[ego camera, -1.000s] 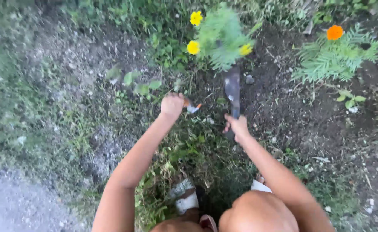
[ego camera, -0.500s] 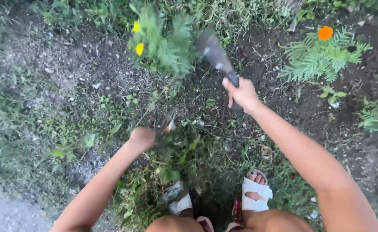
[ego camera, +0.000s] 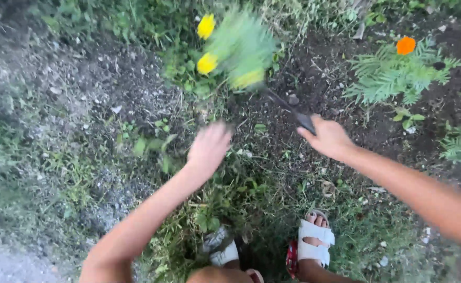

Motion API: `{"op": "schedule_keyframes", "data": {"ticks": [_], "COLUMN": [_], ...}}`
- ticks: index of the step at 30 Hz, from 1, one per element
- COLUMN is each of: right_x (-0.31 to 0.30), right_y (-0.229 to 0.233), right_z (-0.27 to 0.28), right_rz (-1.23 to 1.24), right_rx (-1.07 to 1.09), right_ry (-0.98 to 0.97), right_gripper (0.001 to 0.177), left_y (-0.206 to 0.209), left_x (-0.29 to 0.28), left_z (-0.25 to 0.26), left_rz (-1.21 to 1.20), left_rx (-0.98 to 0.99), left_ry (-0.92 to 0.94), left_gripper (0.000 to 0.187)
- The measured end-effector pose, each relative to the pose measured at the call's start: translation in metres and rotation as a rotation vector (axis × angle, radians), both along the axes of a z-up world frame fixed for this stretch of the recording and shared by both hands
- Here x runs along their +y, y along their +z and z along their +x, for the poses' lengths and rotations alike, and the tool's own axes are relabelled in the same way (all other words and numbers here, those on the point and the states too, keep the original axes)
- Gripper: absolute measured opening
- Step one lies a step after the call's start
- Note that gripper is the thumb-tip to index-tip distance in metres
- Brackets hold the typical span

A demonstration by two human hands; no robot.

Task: The person uses a small hand hoe to loosen soil and remove weeds from a garden bed. They repeatedly scrape the ground and pull out weeds by hand, working around marigold plants.

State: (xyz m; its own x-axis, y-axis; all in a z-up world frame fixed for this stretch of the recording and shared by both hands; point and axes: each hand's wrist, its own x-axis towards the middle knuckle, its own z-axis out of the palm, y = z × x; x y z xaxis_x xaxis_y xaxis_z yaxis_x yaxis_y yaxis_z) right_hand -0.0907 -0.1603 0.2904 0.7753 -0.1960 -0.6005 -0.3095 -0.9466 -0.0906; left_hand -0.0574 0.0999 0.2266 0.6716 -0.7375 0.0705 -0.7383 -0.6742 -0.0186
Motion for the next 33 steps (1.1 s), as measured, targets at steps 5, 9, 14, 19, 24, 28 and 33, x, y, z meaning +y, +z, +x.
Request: {"op": "schedule_keyframes", "data": {"ticks": [5, 9, 14, 19, 24, 28, 33], "right_x": [0.036, 0.010, 0.019, 0.028, 0.038, 0.035, 0.036], "right_y": [-0.052, -0.086, -0.080, -0.089, -0.103, -0.110, -0.105], "right_z": [0.036, 0.053, 0.070, 0.070, 0.055, 0.053, 0.064], "right_rz": [0.158, 0.344, 0.681, 0.840, 0.957, 1.004, 1.011], "right_rx": [-0.273, -0.308, -0.383, -0.459, -0.569, -0.605, -0.721], "right_ry": [-0.142, -0.427, -0.950, -1.117, -1.190, -1.295, -1.385], "right_gripper": [0.050, 0.030, 0.024, 0.019, 0.024, 0.026, 0.025], "left_y": [0.051, -0.061, 0.050, -0.102, -0.030, -0.065, -0.159], "left_x": [-0.065, -0.028, 0.072, 0.145, -0.063, -0.147, -0.119], "left_z": [0.076, 0.199, 0.187, 0.148, 0.110, 0.132, 0.171], "left_rz": [0.271, -0.037, 0.381, 0.608, 0.236, 0.193, 0.240], "left_rx": [-0.196, -0.373, 0.250, 0.324, 0.060, 0.289, 0.121], "left_ry": [0.093, 0.378, 0.980, 0.602, 0.200, 0.189, 0.306], "left_gripper": [0.027, 0.022, 0.059, 0.027, 0.008, 0.054, 0.061]}}
